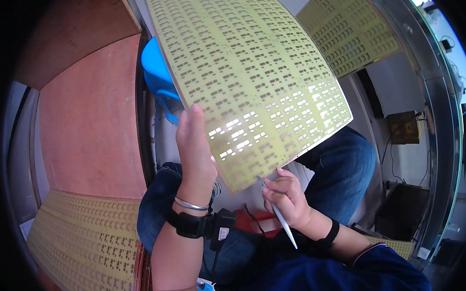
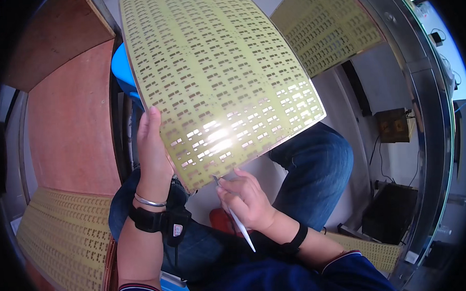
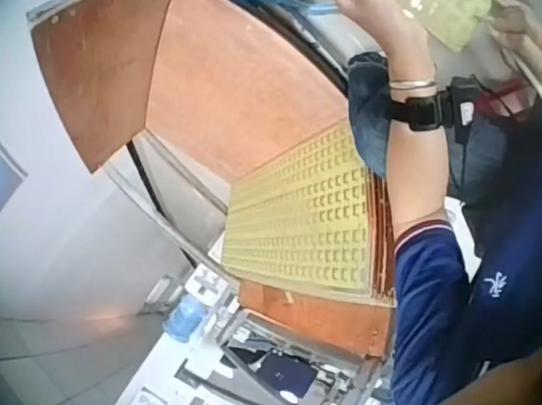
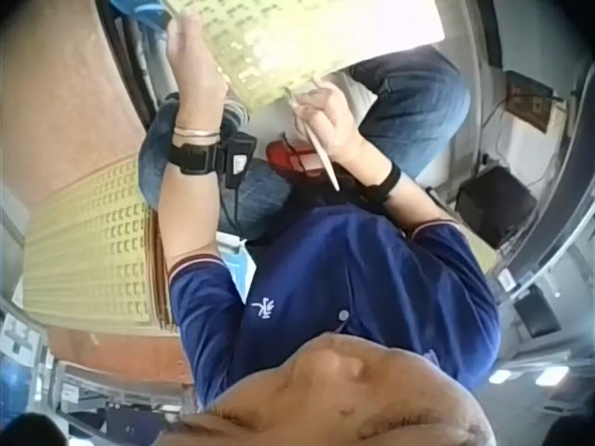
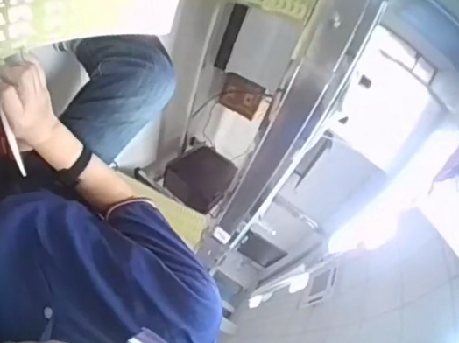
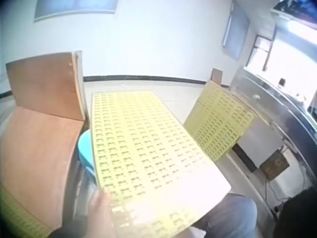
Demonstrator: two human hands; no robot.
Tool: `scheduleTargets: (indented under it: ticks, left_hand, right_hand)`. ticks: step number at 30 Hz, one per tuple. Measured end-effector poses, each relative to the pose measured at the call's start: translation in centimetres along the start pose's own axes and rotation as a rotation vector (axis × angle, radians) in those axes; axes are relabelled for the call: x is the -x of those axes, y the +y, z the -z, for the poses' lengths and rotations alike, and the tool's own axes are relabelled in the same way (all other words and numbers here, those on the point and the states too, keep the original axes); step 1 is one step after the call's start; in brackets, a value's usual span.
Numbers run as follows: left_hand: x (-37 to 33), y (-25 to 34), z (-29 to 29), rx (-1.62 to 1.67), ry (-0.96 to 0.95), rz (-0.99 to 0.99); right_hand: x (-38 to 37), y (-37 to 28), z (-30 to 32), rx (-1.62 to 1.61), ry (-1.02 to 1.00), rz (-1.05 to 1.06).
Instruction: Inspecting and marking large perforated metal sheets in a fabrication environment.
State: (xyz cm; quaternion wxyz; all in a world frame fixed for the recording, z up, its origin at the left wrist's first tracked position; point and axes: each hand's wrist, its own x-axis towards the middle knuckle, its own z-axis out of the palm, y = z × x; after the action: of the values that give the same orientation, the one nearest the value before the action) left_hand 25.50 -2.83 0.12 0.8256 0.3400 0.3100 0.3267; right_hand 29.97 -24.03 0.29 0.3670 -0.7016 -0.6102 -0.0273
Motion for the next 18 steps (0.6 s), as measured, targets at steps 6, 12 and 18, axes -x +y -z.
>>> scheduleTargets:
  ticks: [6,12,18]
  left_hand:
    - [-0.1,-0.1,0.0,-0.009,-0.008,-0.016]
    - [0.0,-0.1,-0.2,-0.003,-0.011,-0.024]
    - [0.1,-0.2,0.2,0.001,-0.007,-0.028]
  right_hand:
    - [-0.2,-0.1,0.1,-0.012,0.016,0.011]
    - [-0.8,0.0,0.7,-0.018,-0.010,0.058]
    - [-3.3,-0.5,0.6,-0.148,0.178,-0.319]
